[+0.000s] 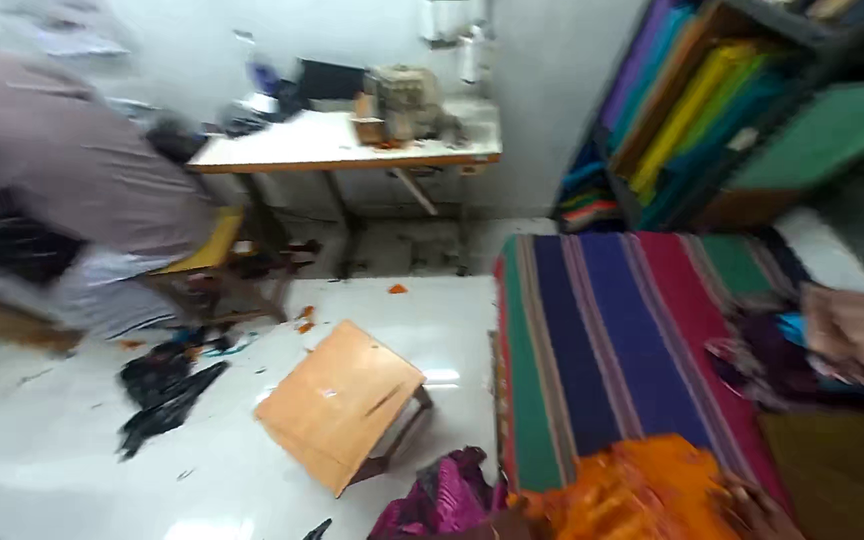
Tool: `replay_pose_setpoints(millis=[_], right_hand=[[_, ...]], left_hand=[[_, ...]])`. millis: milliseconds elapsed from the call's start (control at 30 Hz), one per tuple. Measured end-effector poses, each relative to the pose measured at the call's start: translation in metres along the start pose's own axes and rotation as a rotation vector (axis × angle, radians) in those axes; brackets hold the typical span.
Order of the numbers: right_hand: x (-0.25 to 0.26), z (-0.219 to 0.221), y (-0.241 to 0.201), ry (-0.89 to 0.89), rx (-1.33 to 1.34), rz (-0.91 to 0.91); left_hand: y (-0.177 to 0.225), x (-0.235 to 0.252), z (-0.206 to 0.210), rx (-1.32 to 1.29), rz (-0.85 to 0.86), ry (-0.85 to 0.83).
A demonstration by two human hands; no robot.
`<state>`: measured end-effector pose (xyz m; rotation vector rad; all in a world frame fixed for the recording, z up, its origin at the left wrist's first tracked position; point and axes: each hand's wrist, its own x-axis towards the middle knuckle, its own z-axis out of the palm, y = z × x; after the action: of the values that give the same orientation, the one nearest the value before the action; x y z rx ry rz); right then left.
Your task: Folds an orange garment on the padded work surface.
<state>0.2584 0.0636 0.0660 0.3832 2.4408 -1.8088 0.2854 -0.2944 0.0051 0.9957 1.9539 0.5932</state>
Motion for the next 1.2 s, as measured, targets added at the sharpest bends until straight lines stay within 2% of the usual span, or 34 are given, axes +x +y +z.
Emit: replay_pose_setpoints(millis=[67, 100, 167, 233, 333, 400, 467, 600, 733, 800, 900, 1000, 1100, 1200], right_hand=[[-0.031, 0.024, -0.009, 0.480, 0.102, 0.139], [-0.049, 0.037, -0.002, 0.607, 0.128, 0.143], [-0.091, 0.065, 0.023, 0.710, 0.098, 0.090], [-0.130, 0.095, 0.048, 0.695, 0.039, 0.056], [-0.166, 0.133, 0.072, 0.539, -0.147, -0.046], [-0.168, 0.151, 0.070, 0.493, -0.274, -0.085], [-0.156, 0.160, 0.060, 0.523, -0.267, -0.027], [-0.124, 0.156, 0.046, 0.586, -0.197, 0.216], [-0.115, 0.148, 0.068, 0.578, -0.111, 0.440], [-0.117, 0.147, 0.069, 0.589, -0.125, 0.450], [-0.127, 0.153, 0.060, 0.669, -0.180, 0.305], [-0.125, 0.149, 0.052, 0.695, -0.056, 0.215], [-0.113, 0.153, 0.058, 0.740, 0.132, 0.300], [-0.107, 0.159, 0.070, 0.780, 0.085, 0.451]], left_hand=[[-0.003, 0.000, -0.003, 0.031, 0.067, -0.038], [-0.004, 0.000, -0.004, 0.046, 0.079, -0.052], [-0.006, 0.003, -0.005, 0.087, 0.079, -0.077], [-0.007, 0.005, -0.007, 0.130, 0.057, -0.126], [-0.007, 0.006, -0.007, 0.142, 0.039, -0.150], [-0.007, 0.005, -0.008, 0.157, 0.032, -0.155], [-0.006, 0.004, -0.009, 0.186, 0.036, -0.152], [-0.005, 0.003, -0.011, 0.246, 0.058, -0.141], [-0.006, 0.003, -0.012, 0.302, 0.057, -0.160], [-0.007, 0.004, -0.012, 0.327, 0.060, -0.172], [-0.005, 0.002, -0.013, 0.352, 0.071, -0.187], [0.000, 0.004, -0.016, 0.374, 0.051, -0.234], [0.000, 0.004, -0.016, 0.389, 0.050, -0.243], [-0.001, 0.004, -0.014, 0.379, 0.048, -0.239]])
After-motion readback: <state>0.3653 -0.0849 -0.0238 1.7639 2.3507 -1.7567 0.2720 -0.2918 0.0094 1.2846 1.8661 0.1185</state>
